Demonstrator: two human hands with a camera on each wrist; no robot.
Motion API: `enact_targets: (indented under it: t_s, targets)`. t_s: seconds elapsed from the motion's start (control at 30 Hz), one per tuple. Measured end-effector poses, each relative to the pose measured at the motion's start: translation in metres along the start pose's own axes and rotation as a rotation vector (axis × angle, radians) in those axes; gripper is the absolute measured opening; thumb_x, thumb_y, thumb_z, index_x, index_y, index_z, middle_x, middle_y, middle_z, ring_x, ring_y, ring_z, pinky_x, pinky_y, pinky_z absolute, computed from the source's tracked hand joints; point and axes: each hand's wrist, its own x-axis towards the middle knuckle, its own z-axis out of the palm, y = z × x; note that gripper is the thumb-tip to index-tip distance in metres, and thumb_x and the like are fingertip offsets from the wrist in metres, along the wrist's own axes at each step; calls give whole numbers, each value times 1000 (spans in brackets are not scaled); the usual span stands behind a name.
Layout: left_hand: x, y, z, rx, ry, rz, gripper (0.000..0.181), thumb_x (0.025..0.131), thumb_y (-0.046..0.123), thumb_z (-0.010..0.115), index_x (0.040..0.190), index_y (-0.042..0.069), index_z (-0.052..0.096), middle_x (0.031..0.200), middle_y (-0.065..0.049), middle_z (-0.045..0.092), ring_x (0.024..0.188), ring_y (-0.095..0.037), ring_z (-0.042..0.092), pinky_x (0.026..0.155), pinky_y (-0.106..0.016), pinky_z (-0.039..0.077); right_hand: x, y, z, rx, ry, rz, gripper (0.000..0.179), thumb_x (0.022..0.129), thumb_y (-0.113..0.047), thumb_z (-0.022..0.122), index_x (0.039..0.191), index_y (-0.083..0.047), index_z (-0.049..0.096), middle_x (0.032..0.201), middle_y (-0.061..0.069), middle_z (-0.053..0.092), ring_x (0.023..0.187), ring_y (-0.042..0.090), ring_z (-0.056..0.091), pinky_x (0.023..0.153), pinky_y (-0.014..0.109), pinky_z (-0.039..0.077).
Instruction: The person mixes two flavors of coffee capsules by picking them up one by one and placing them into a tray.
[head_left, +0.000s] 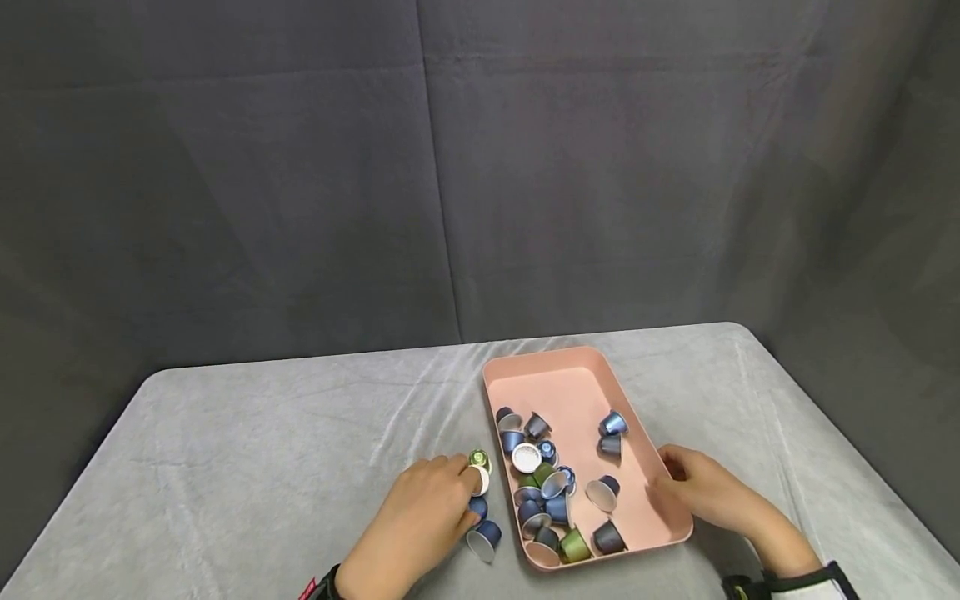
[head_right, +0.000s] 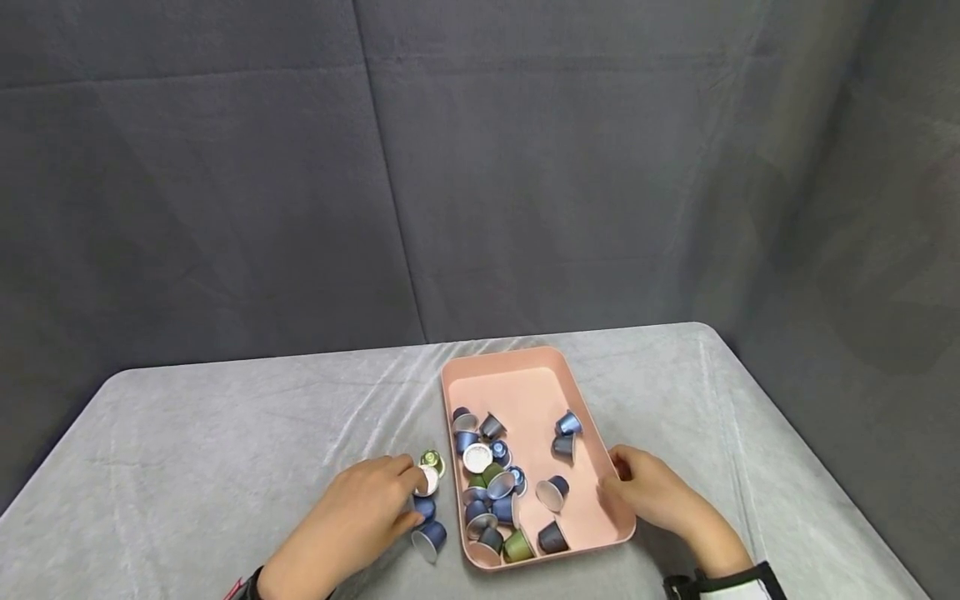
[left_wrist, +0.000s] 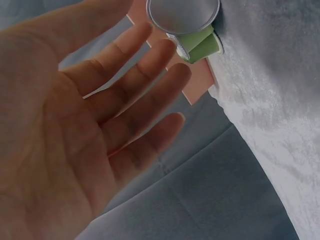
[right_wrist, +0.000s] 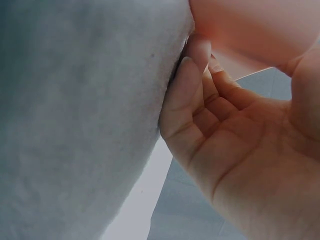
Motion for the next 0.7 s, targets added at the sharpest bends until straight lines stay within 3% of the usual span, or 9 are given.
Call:
enact_targets:
  t_s: [0.7]
  targets:
    - [-3, 4, 13, -39, -76, -28, 31, 66, 30, 80, 76, 12, 56, 67, 4, 55, 58, -16, 53, 53, -29, 39, 0, 1, -1, 5, -3, -13, 23, 87, -10, 56, 102, 6, 58, 85, 7, 60, 77, 19, 54, 63, 28, 45]
